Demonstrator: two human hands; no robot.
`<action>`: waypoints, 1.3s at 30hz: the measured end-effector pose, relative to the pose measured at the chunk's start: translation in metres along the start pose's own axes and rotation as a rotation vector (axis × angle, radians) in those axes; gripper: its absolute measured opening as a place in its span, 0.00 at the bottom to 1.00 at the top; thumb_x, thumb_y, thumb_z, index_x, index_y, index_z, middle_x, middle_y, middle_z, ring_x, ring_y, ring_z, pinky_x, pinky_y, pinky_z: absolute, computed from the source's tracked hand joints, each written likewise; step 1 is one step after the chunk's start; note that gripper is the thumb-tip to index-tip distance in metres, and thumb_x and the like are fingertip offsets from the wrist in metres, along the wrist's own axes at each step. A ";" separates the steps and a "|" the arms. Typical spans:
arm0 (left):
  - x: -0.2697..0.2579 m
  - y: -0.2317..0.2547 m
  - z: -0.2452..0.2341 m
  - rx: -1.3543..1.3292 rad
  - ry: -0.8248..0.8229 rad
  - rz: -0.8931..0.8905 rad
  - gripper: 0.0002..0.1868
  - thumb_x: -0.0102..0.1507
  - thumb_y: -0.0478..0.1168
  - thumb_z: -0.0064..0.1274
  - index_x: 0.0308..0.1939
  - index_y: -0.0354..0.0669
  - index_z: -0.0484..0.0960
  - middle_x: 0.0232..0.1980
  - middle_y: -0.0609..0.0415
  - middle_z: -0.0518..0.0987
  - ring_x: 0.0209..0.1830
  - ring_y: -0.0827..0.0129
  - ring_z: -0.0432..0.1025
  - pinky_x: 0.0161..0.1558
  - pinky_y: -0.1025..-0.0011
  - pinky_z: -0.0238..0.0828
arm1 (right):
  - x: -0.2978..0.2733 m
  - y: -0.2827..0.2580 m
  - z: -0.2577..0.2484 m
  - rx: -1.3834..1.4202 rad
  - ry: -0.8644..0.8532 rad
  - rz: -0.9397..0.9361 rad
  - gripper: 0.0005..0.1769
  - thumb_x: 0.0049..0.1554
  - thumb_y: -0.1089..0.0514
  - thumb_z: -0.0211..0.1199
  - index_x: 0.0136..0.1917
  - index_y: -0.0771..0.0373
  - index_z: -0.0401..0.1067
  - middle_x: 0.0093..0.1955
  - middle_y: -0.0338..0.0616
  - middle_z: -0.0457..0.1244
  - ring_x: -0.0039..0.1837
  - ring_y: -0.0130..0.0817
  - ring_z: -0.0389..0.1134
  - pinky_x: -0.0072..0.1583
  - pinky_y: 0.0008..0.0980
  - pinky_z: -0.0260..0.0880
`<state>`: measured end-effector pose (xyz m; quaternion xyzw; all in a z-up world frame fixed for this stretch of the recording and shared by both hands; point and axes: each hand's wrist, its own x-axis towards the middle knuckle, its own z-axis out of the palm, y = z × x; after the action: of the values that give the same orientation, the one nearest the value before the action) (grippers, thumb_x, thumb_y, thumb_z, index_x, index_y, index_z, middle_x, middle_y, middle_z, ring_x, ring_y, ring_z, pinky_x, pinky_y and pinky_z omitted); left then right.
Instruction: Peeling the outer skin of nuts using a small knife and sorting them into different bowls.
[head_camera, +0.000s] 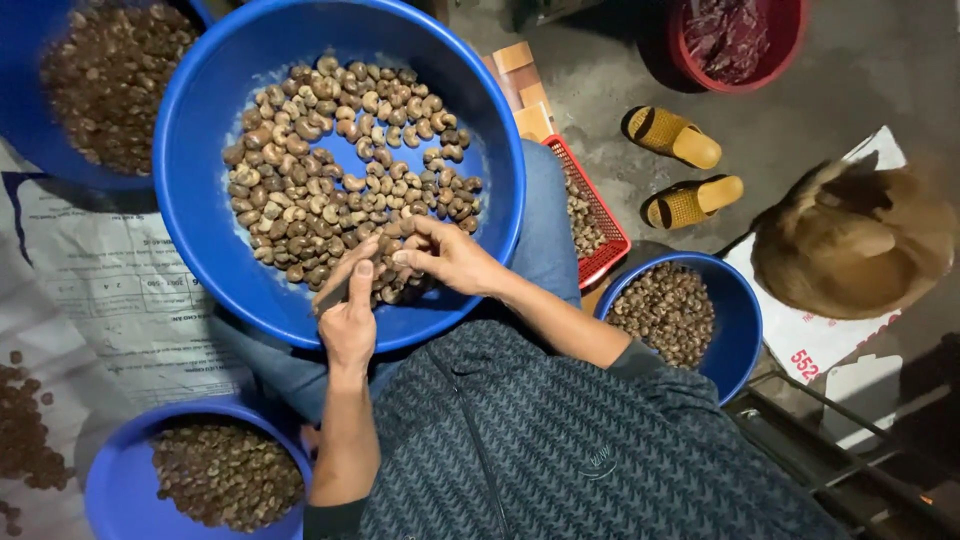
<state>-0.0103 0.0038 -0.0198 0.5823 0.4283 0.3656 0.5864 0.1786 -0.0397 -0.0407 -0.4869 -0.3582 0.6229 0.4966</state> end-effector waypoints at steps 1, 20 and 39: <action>0.000 0.000 0.001 -0.001 -0.002 0.001 0.15 0.76 0.39 0.47 0.59 0.32 0.82 0.62 0.32 0.79 0.64 0.44 0.75 0.53 0.58 0.81 | 0.000 0.001 -0.001 -0.001 0.002 -0.001 0.20 0.64 0.62 0.63 0.66 0.72 0.66 0.44 0.52 0.71 0.47 0.35 0.75 0.49 0.31 0.77; -0.001 -0.007 -0.004 -0.054 -0.092 0.025 0.15 0.77 0.37 0.43 0.60 0.31 0.79 0.68 0.34 0.74 0.70 0.45 0.68 0.56 0.57 0.79 | 0.001 0.006 -0.001 0.042 0.032 0.005 0.16 0.66 0.61 0.59 0.63 0.74 0.68 0.46 0.56 0.72 0.48 0.36 0.75 0.48 0.33 0.78; -0.002 -0.008 -0.004 -0.038 -0.075 0.029 0.14 0.77 0.36 0.42 0.61 0.30 0.78 0.68 0.33 0.74 0.71 0.42 0.68 0.55 0.54 0.81 | -0.007 -0.018 0.010 -0.373 0.149 -0.084 0.15 0.64 0.54 0.65 0.60 0.66 0.74 0.46 0.59 0.71 0.49 0.50 0.75 0.48 0.46 0.77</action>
<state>-0.0152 0.0024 -0.0277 0.5903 0.3905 0.3600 0.6078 0.1743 -0.0418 -0.0198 -0.5998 -0.4497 0.4867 0.4485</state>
